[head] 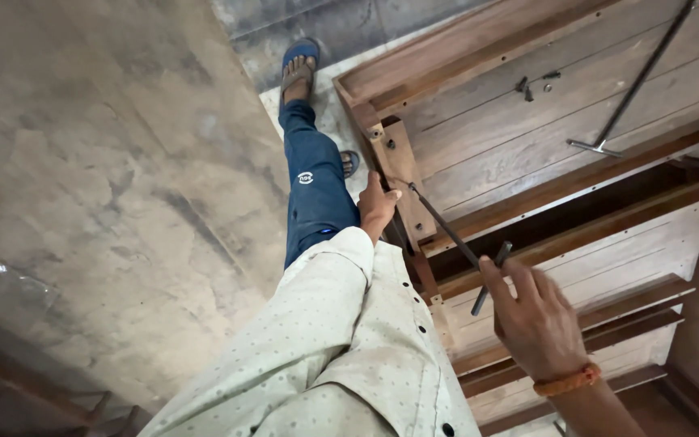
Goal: The person is assembling a wooden cabinet using an Allen key. They are seen tightening screws on the cabinet's frame and adjusting its position.
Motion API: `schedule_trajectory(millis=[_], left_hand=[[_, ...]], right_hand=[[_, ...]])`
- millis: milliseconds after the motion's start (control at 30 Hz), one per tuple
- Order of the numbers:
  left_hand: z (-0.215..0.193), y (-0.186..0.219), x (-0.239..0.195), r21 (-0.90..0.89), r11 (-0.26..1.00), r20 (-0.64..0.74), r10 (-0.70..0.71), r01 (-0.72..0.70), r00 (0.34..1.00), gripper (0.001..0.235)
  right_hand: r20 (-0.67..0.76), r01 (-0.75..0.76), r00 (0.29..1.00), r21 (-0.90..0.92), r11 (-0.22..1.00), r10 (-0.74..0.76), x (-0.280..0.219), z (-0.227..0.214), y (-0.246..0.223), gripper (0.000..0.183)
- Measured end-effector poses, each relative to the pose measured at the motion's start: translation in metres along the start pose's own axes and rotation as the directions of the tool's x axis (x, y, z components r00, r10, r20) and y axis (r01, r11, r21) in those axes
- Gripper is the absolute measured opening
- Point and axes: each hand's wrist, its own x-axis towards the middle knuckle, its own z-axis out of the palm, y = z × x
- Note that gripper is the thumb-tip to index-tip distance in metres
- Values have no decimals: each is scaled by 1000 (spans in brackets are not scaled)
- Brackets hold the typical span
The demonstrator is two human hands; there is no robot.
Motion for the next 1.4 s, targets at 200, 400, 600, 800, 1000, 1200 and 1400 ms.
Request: schedule_trajectory(millis=[200, 400, 600, 800, 1000, 1200, 1400], left_hand=[[-7, 6, -3, -6, 1000, 26, -27, 27, 999, 75], [-9, 7, -2, 43, 999, 12, -10, 10, 1000, 79], [-13, 12, -6, 66, 998, 28, 17, -19, 999, 70], [-12, 4, 1, 23, 999, 75, 43, -45, 996, 63], [5, -60, 70, -376, 893, 138, 318, -248, 938, 57], [-91, 14, 76, 115, 869, -244, 495, -482, 834, 74], [-119, 38, 109, -410, 799, 174, 541, -439, 823, 94]], right_hand=[[95, 380, 902, -634, 673, -421, 31, -2, -5, 40], [434, 566, 824, -609, 556, -363, 54, 21, -4, 34], [399, 543, 833, -457, 704, -383, 48, 38, 15, 30], [447, -355, 807, -155, 922, 386, 62, 2, -18, 29], [336, -593, 773, 82, 801, 538, 45, 16, -19, 46], [426, -275, 861, -70, 959, 278, 55, 0, -15, 60], [373, 125, 910, 175, 977, -183, 83, -3, 2, 42]])
